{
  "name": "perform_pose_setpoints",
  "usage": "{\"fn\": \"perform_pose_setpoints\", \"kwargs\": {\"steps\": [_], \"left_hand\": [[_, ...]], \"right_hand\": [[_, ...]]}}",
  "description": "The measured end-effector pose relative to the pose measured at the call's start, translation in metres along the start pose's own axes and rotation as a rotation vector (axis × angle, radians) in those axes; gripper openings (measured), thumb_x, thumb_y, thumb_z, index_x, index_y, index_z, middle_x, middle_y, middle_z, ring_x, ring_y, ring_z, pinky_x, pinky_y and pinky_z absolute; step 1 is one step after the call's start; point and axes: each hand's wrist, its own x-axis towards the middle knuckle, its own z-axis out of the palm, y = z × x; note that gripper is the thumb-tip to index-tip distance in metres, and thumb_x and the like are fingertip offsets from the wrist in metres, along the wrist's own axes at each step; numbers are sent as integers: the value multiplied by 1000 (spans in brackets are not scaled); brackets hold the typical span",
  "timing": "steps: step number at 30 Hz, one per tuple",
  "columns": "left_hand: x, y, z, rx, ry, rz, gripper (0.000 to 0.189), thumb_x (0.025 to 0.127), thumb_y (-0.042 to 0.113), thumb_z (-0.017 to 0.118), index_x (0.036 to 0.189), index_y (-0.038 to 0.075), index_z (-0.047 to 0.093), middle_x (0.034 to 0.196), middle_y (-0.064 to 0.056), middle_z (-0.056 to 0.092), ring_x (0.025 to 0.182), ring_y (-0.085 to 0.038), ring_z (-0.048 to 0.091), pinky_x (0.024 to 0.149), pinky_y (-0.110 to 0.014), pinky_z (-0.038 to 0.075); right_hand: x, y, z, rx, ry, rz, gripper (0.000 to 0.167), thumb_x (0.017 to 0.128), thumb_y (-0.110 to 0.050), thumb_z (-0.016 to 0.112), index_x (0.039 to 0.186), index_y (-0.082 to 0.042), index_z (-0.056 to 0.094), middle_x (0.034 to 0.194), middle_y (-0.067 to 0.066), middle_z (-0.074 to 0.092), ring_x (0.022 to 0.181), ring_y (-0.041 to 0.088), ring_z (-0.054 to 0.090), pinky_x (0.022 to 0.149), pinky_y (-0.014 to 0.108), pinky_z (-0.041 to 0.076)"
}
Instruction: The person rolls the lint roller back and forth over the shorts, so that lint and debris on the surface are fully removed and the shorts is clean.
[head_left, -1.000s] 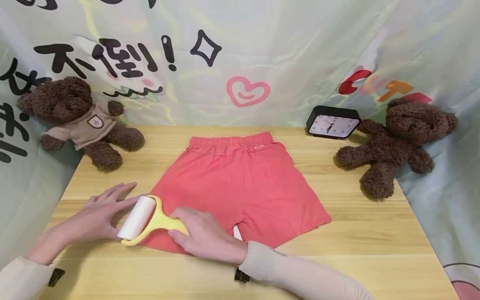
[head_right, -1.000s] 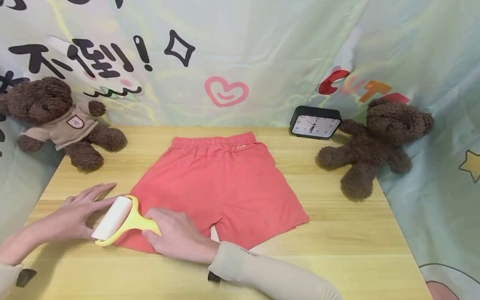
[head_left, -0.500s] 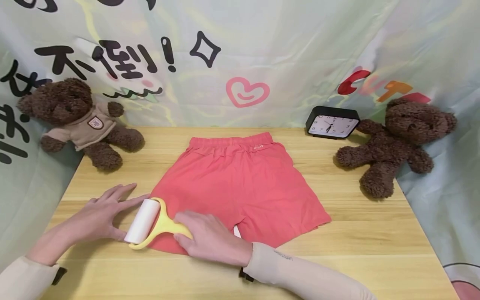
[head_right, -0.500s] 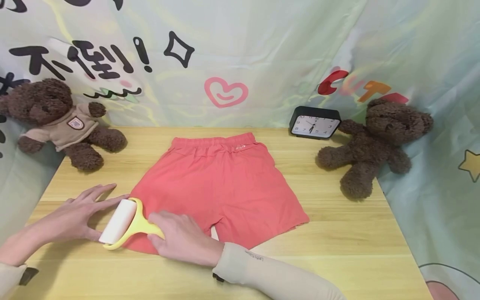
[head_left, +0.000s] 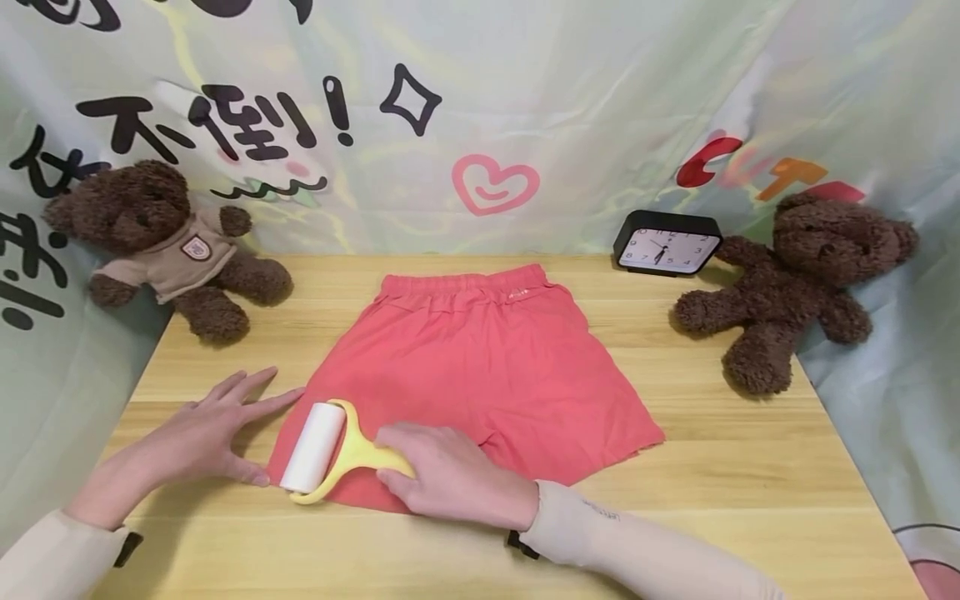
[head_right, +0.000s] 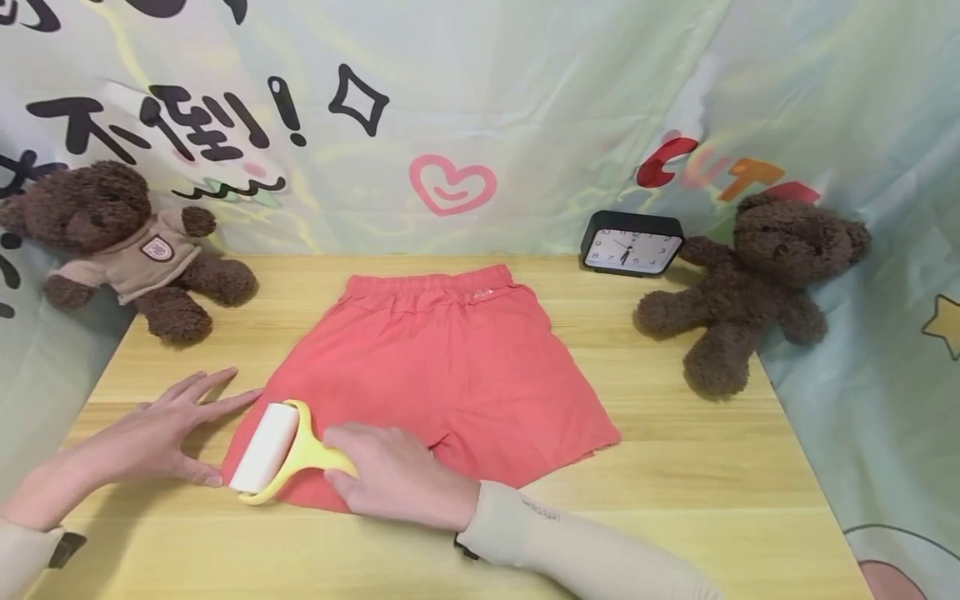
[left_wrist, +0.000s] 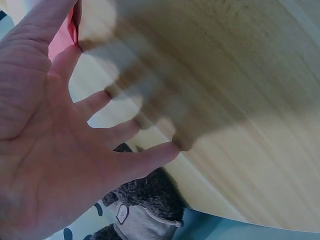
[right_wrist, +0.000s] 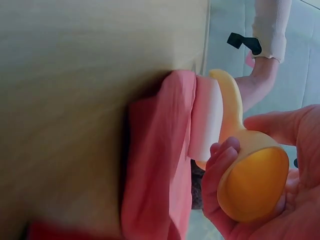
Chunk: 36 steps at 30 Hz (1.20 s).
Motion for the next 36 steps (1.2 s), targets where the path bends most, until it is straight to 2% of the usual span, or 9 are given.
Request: {"fn": "perform_pose_setpoints", "kwargs": {"steps": [5, 13, 19, 23, 27, 36], "left_hand": [[1, 0, 1, 3, -9, 3, 121, 68, 81, 83, 171, 35, 40, 174, -25, 24, 150, -65, 26, 85, -91, 41], [1, 1, -1, -12, 38, 16, 118, 68, 88, 79, 168, 33, 46, 171, -24, 29, 149, -63, 28, 95, -95, 29], [4, 2, 3, 24, 88, 34, 111, 74, 87, 77, 166, 32, 49, 166, -26, 36, 146, -60, 36, 94, -92, 33], [5, 1, 5, -20, 81, 36, 113, 74, 84, 78, 170, 37, 42, 172, -26, 29, 151, -62, 28, 97, -92, 30], [5, -1, 4, -74, 52, 42, 109, 75, 80, 81, 169, 41, 43, 176, -25, 20, 155, -63, 18, 98, -94, 24], [4, -5, 7, -50, 38, 36, 113, 71, 83, 80, 169, 39, 44, 178, -22, 18, 157, -61, 15, 99, -94, 20]], "right_hand": [[-11, 6, -10, 26, -25, 14, 15, 101, -17, 76, 106, -21, 62, 87, -13, 49, 73, 4, 46, 61, 14, 39], [-11, 8, -13, 29, -38, 19, 16, 101, -17, 75, 104, -22, 61, 85, -13, 49, 72, 4, 45, 58, 15, 38], [-12, 8, -13, 33, -50, 32, 16, 101, -17, 76, 105, -22, 61, 85, -13, 50, 71, 4, 46, 57, 16, 39], [-12, 9, -13, 25, -51, 28, 15, 101, -18, 76, 105, -21, 62, 85, -13, 50, 71, 4, 47, 58, 15, 39], [-12, 9, -14, 22, -47, 22, 15, 101, -18, 76, 106, -21, 62, 86, -13, 51, 72, 4, 47, 59, 15, 40], [-11, 11, -16, 44, -65, 31, 13, 101, -19, 76, 108, -21, 65, 89, -15, 54, 76, 4, 51, 64, 18, 43]]}}
